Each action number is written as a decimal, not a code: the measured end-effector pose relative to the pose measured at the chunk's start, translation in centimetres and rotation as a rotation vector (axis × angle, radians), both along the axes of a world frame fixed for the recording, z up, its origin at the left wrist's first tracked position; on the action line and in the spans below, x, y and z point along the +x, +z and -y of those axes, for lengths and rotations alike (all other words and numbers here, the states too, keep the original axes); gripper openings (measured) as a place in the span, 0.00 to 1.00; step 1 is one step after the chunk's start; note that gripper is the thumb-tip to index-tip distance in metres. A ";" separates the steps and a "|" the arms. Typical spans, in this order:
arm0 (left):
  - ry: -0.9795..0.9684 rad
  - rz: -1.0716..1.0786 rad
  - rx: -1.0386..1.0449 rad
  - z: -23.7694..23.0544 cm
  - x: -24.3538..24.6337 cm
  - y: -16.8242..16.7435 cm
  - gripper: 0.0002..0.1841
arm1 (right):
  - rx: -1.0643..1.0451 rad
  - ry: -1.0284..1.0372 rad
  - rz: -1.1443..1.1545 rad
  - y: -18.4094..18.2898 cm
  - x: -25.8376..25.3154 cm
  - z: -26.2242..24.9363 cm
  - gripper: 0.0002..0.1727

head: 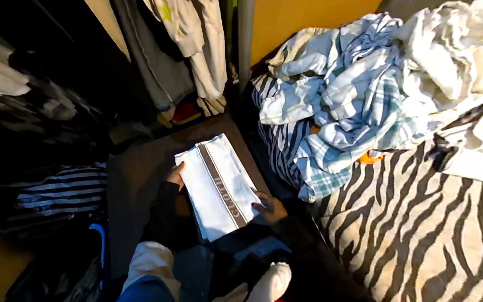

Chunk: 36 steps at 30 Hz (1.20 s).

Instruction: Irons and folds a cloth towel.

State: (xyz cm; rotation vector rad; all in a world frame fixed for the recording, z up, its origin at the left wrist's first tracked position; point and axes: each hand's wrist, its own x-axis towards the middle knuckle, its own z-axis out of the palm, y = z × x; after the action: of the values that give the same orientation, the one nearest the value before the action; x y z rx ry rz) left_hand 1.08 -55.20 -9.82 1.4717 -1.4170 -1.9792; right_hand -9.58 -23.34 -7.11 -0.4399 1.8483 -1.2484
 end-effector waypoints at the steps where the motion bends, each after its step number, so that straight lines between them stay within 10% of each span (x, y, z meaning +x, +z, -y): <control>1: -0.004 -0.009 -0.058 0.5 -0.4 0.3 0.23 | -0.039 -0.043 -0.056 0.2 0.3 0.2 0.21; 8: 0.084 0.187 0.075 -1.2 -4.0 8.8 0.25 | 0.136 -0.087 0.084 -1.4 1.0 0.3 0.23; 12: -0.006 0.071 -0.130 -0.9 0.3 -0.4 0.34 | 0.162 -0.051 0.199 -0.4 1.1 0.1 0.25; 20: -0.295 0.361 -0.192 -6.2 4.5 2.4 0.50 | 0.136 0.004 0.083 1.5 1.4 0.9 0.22; 26: -0.636 0.614 -0.986 -8.8 1.3 6.1 0.46 | 0.228 0.031 0.018 0.7 0.7 0.5 0.23; 36: -0.965 0.521 -1.280 -13.9 -1.1 -2.4 0.32 | 0.281 0.142 -0.200 0.3 0.4 0.6 0.24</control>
State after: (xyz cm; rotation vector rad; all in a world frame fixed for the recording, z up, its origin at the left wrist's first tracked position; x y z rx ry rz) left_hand -0.07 -41.34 -12.27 0.6512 -3.0878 -0.3939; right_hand -9.21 -23.91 -6.78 -0.5450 2.0841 -0.8592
